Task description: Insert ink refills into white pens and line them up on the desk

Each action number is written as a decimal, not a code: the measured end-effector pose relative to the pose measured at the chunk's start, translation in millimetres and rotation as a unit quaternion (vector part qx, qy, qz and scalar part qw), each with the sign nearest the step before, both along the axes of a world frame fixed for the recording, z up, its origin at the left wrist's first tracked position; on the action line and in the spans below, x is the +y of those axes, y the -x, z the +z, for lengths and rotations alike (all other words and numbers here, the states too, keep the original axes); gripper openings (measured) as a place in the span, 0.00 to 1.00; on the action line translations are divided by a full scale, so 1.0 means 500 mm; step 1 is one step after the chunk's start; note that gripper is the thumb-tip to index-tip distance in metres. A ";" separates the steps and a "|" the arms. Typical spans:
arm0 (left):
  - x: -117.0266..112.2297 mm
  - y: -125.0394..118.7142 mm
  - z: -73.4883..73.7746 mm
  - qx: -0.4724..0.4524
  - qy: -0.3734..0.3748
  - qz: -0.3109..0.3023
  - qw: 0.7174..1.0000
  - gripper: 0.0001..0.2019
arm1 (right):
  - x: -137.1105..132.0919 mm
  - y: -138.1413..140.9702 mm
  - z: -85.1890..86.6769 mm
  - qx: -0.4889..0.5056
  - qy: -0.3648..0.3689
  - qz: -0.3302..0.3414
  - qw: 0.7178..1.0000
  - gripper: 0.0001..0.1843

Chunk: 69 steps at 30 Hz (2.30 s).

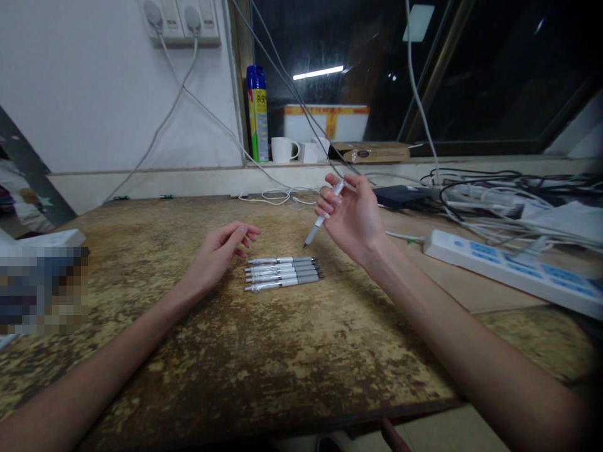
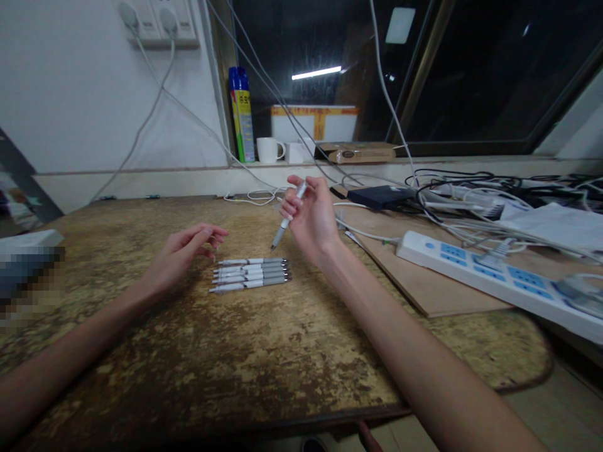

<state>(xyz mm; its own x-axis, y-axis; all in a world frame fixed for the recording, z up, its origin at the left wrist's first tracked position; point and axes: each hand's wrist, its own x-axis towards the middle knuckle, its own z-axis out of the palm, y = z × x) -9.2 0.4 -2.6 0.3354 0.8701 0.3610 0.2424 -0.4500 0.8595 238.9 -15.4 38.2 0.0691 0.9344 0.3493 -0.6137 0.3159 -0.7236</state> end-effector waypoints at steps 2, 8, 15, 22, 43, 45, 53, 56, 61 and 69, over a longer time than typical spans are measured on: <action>0.001 0.000 -0.001 0.003 0.000 -0.001 1.000 0.18 | 0.000 0.000 0.000 -0.001 0.002 0.002 1.000 0.12; 0.003 0.002 -0.002 0.012 0.009 -0.001 1.000 0.18 | 0.003 -0.001 -0.002 -0.004 -0.003 0.016 1.000 0.12; 0.001 0.001 0.000 0.019 0.009 0.004 1.000 0.18 | 0.006 -0.005 -0.004 -0.010 -0.021 0.010 1.000 0.12; 0.000 0.000 0.001 0.012 0.007 0.004 1.000 0.18 | 0.008 -0.009 -0.005 -0.013 -0.028 0.001 1.000 0.12; -0.003 -0.004 0.000 -0.044 -0.011 -0.043 0.998 0.14 | -0.003 0.026 -0.027 -0.406 -0.127 -0.030 0.904 0.10; -0.008 -0.006 0.002 -0.047 -0.022 -0.067 0.996 0.18 | -0.007 0.030 -0.033 -0.447 -0.147 -0.014 0.882 0.10; -0.017 -0.008 0.005 0.015 -0.044 -0.081 0.996 0.14 | -0.003 0.033 -0.059 -0.491 -0.162 0.052 0.855 0.10; -0.014 -0.005 0.003 0.043 -0.048 -0.064 0.996 0.15 | 0.005 0.026 -0.063 -0.513 -0.150 0.048 0.844 0.13; 0.003 0.005 0.000 0.056 -0.056 -0.025 0.997 0.16 | 0.034 -0.019 -0.072 -0.566 -0.098 -0.010 0.818 0.17; 0.038 0.040 -0.013 0.176 -0.048 0.016 0.983 0.18 | 0.056 -0.069 -0.091 -0.626 -0.070 0.060 0.774 0.13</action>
